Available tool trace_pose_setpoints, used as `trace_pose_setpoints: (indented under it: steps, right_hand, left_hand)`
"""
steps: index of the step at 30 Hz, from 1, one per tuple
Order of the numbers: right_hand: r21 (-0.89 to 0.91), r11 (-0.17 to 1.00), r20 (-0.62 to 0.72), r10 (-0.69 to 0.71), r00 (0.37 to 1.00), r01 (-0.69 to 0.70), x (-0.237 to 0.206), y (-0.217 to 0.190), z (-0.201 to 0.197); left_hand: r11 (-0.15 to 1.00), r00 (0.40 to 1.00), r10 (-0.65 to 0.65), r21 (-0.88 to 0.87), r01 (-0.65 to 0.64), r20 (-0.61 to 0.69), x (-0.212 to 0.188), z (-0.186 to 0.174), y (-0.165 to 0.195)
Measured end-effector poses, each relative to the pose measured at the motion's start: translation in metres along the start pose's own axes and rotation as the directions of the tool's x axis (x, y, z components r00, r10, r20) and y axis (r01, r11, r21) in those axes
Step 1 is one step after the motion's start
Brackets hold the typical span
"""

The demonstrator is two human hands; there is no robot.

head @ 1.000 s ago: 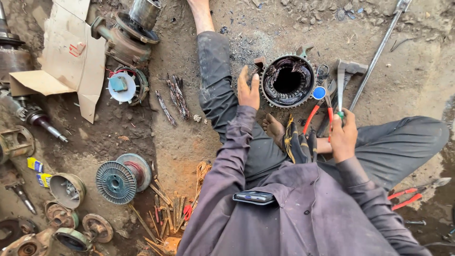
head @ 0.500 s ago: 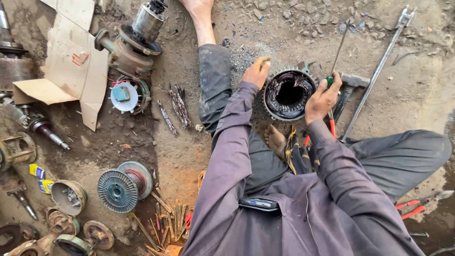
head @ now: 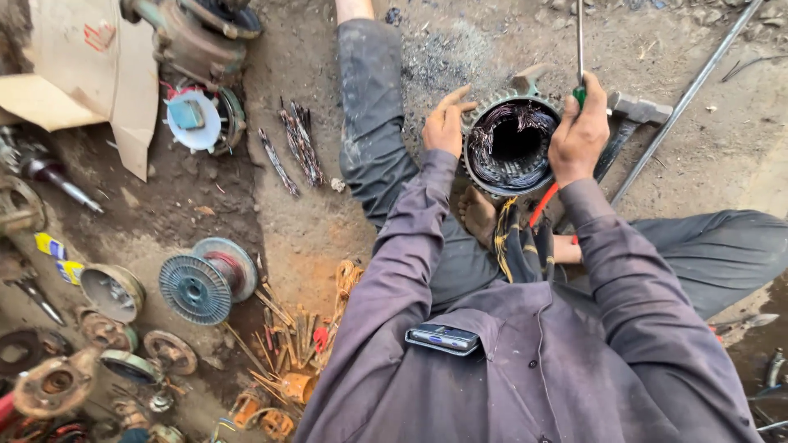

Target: The person sits on the ground and uses pliers to pull and remove old copper windings from a motor stator. They then switch to a screwdriver to scrape and clean the inside of the stator slots.

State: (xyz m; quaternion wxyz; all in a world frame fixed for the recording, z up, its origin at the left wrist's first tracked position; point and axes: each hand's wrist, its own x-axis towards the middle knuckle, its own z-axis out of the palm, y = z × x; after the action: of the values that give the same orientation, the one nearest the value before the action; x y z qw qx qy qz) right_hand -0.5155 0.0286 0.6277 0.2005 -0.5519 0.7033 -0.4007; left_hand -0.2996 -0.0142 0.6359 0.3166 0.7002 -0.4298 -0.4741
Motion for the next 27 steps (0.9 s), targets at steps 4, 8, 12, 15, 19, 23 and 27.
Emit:
trace_pose_setpoints:
  steps: [4,8,12,15,19,23,27]
  right_hand:
    - [-0.045,0.991,0.141,-0.116,0.983,0.123,-0.006,0.005,-0.006]
    - [-0.111,0.982,0.062,-0.148,0.987,0.154,-0.016,-0.009,-0.020]
    - [-0.031,0.998,0.229,0.064,0.971,-0.058,-0.058,-0.050,-0.094]
    - [-0.089,0.996,0.524,0.040,0.851,0.007,-0.102,-0.092,-0.152]
    - [-0.209,0.926,0.651,0.371,0.662,-0.314,-0.154,-0.145,-0.175]
    - [-0.422,0.788,0.592,0.614,0.523,-0.448,-0.167,-0.165,-0.164]
    - [-0.252,0.843,0.587,0.523,0.618,-0.474,-0.175,-0.169,-0.159]
  left_hand:
    - [0.968,0.997,-0.024,-0.252,0.004,-0.075,-0.048,0.003,-0.046]
    - [0.982,0.994,-0.020,-0.190,-0.002,-0.111,-0.082,-0.006,-0.068]
    - [0.950,0.951,0.218,-0.174,-0.257,-0.218,-0.109,-0.022,-0.047]
    - [0.952,0.933,0.305,0.052,-0.301,-0.191,-0.130,-0.038,-0.025]
    - [0.898,0.891,0.430,0.170,-0.406,-0.142,-0.144,-0.048,-0.015]
    - [0.892,0.893,0.434,0.193,-0.408,-0.118,-0.146,-0.051,-0.023]
    - [0.898,0.900,0.423,0.185,-0.400,-0.106,-0.147,-0.056,-0.033]
